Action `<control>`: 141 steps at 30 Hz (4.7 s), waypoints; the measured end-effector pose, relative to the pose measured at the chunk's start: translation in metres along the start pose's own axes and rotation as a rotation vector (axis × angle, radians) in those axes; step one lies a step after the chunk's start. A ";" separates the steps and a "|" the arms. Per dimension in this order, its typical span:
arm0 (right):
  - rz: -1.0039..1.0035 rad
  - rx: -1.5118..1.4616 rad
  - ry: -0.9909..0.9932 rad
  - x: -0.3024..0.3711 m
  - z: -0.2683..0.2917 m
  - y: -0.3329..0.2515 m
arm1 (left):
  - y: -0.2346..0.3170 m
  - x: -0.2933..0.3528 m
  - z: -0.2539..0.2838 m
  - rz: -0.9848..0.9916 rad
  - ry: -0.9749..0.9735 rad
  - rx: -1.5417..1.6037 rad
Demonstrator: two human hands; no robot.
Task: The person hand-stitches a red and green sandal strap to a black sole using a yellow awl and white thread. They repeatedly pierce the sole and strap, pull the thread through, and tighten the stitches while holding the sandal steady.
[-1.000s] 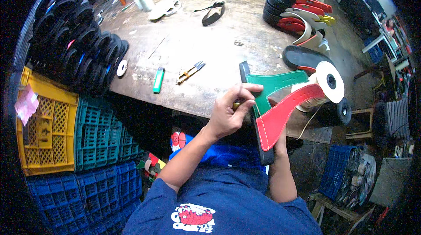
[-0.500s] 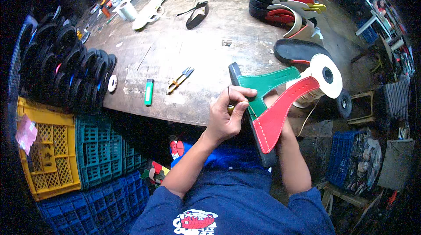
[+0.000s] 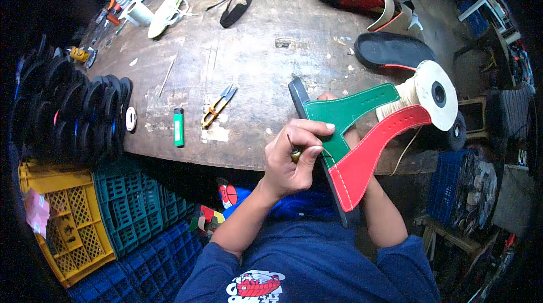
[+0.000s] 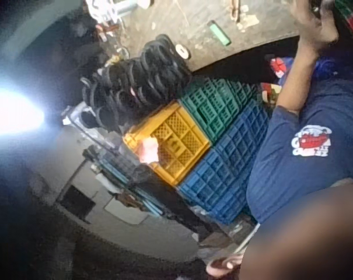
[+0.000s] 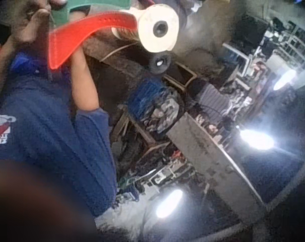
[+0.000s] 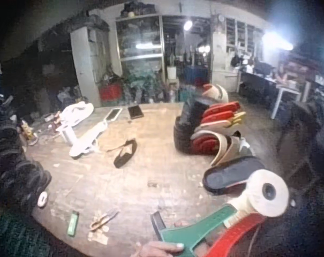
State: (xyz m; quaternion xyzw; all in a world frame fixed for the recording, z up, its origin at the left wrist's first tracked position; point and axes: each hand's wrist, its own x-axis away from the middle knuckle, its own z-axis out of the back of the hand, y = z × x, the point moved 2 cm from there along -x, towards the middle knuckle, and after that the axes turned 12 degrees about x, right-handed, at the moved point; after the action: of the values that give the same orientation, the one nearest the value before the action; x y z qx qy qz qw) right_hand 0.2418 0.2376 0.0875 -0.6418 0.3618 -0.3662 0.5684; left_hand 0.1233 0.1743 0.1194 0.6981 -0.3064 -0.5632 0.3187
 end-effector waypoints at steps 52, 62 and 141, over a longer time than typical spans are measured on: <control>0.514 1.372 -0.281 0.000 -0.066 -0.024 | 0.084 0.152 0.076 0.617 0.319 -0.189; 0.036 0.344 -0.521 0.013 -0.008 -0.045 | 0.112 0.111 0.063 0.772 0.120 -0.333; 0.540 1.397 -0.929 -0.010 -0.023 -0.070 | -0.046 0.101 0.025 0.168 -0.140 -0.090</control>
State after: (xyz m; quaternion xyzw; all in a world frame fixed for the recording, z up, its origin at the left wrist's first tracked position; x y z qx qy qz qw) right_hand 0.2203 0.2425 0.1584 -0.1244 -0.0731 -0.0591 0.9878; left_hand 0.1200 0.1201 0.0191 0.6138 -0.3596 -0.5951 0.3738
